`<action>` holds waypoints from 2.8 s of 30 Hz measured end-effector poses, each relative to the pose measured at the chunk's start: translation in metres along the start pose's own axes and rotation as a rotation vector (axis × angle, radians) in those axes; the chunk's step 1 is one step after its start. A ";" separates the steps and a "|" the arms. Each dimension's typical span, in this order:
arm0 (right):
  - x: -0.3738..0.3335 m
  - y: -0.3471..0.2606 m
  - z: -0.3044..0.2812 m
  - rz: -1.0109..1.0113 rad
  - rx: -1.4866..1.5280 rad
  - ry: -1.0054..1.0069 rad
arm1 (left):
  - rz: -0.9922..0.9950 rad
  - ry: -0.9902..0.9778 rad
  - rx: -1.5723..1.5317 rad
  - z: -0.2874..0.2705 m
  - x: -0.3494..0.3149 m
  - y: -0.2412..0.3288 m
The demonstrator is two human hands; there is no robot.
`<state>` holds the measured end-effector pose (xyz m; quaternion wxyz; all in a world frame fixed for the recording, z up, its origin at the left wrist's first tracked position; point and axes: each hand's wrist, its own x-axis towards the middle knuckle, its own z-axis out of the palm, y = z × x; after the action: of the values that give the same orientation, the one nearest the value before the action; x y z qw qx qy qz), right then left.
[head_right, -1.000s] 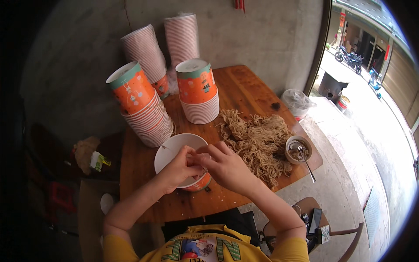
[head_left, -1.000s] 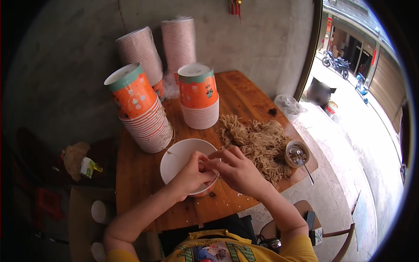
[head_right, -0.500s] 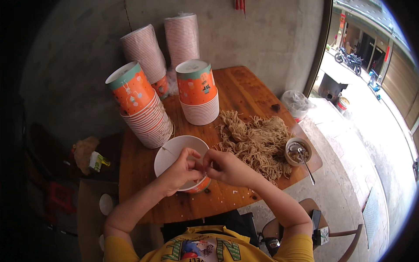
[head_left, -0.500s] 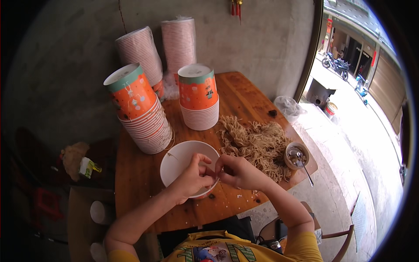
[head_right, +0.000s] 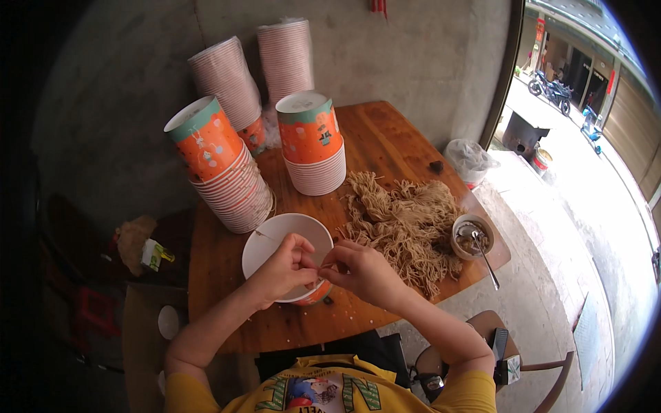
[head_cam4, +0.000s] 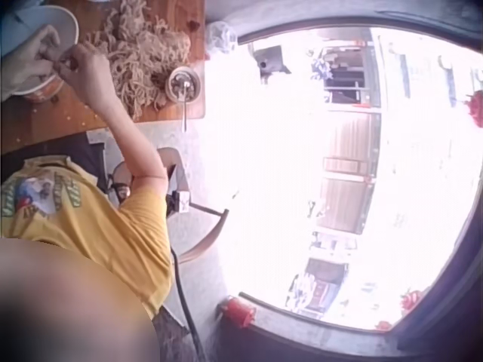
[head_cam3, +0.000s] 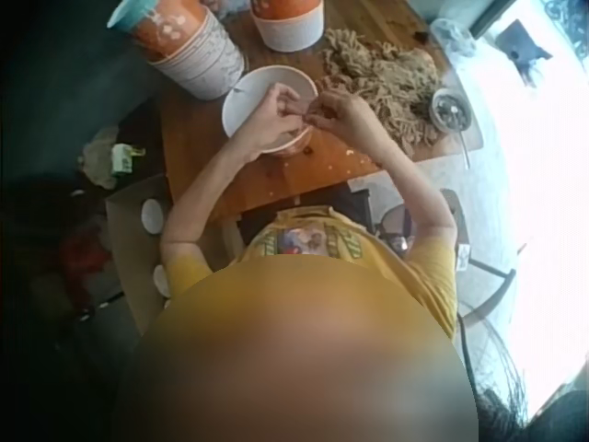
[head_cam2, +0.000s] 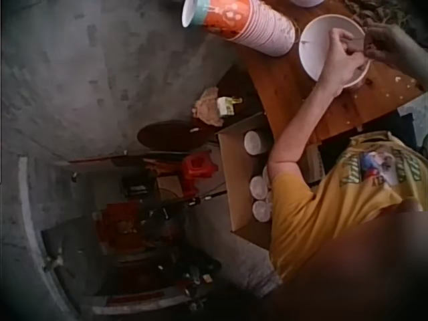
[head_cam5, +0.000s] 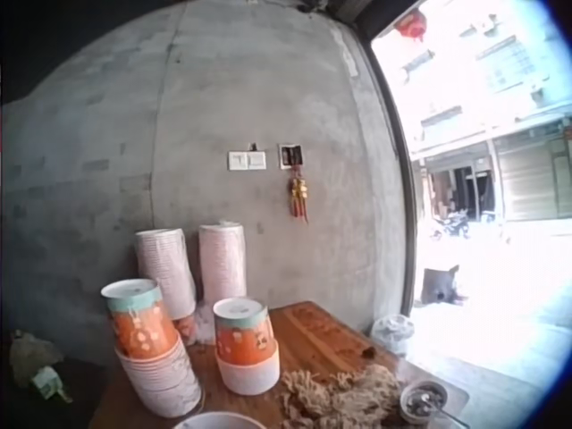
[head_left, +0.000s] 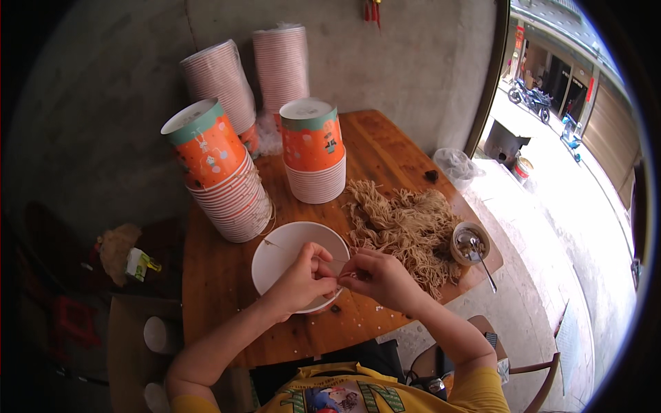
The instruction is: Cleaning and sorting dried shredded food strands by hand into paper cups.
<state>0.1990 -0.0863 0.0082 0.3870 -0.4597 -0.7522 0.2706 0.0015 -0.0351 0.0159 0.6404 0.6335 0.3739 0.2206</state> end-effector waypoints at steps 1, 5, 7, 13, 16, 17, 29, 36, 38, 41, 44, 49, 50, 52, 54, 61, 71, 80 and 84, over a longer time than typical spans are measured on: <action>-0.001 -0.002 0.002 0.026 -0.010 0.042 | -0.003 -0.003 0.000 0.000 0.000 -0.001; -0.002 -0.004 0.006 0.038 -0.038 0.049 | 0.059 -0.023 0.066 -0.003 0.000 -0.003; -0.001 -0.003 0.007 0.057 0.006 0.051 | 0.069 -0.042 0.074 -0.005 0.002 -0.006; -0.002 0.000 0.010 0.060 0.040 0.052 | -0.003 -0.057 0.071 -0.012 0.001 -0.002; -0.002 0.000 0.010 0.056 0.036 0.058 | -0.017 -0.085 0.123 -0.011 -0.003 0.001; -0.002 0.000 0.011 0.055 0.037 0.057 | -0.026 -0.125 0.110 -0.010 -0.004 0.002; -0.001 0.000 0.010 0.050 0.026 0.043 | 0.058 -0.090 0.269 -0.008 -0.004 -0.005; -0.002 -0.001 0.009 0.055 0.025 0.035 | 0.164 0.095 0.563 0.005 -0.014 0.003; -0.002 -0.001 0.009 0.060 0.022 0.025 | 0.194 0.122 0.549 0.007 -0.013 -0.002; -0.002 0.000 0.010 0.059 0.020 0.024 | 0.232 0.155 0.491 0.008 -0.013 -0.008; -0.003 -0.001 0.010 0.045 0.028 0.035 | 0.243 0.159 0.432 0.008 -0.012 -0.009; -0.006 -0.004 0.012 0.029 -0.003 0.093 | 0.213 0.164 0.383 0.006 -0.008 -0.014; -0.007 -0.004 0.013 0.031 -0.004 0.094 | 0.205 0.151 0.342 0.006 -0.007 -0.015; -0.010 -0.003 0.016 0.029 0.011 0.166 | 0.196 0.136 0.301 0.007 -0.005 -0.016; -0.013 -0.002 0.018 0.054 0.023 0.198 | 0.209 0.086 0.099 0.010 -0.002 -0.016; -0.020 0.003 0.025 0.188 0.129 0.240 | 0.195 0.036 0.043 0.011 -0.002 -0.009; -0.023 0.005 0.032 0.283 0.331 0.278 | 0.125 -0.039 0.046 0.009 -0.006 -0.004; -0.027 0.005 0.028 -0.027 -0.054 0.338 | 0.126 -0.006 0.043 0.009 -0.004 -0.006; -0.026 0.004 0.021 -0.138 -0.203 0.303 | 0.100 -0.005 0.026 0.009 -0.005 -0.007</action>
<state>0.1905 -0.1088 -0.0147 0.4651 -0.4790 -0.7385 0.0940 0.0042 -0.0451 0.0097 0.6213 0.6602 0.3429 0.2461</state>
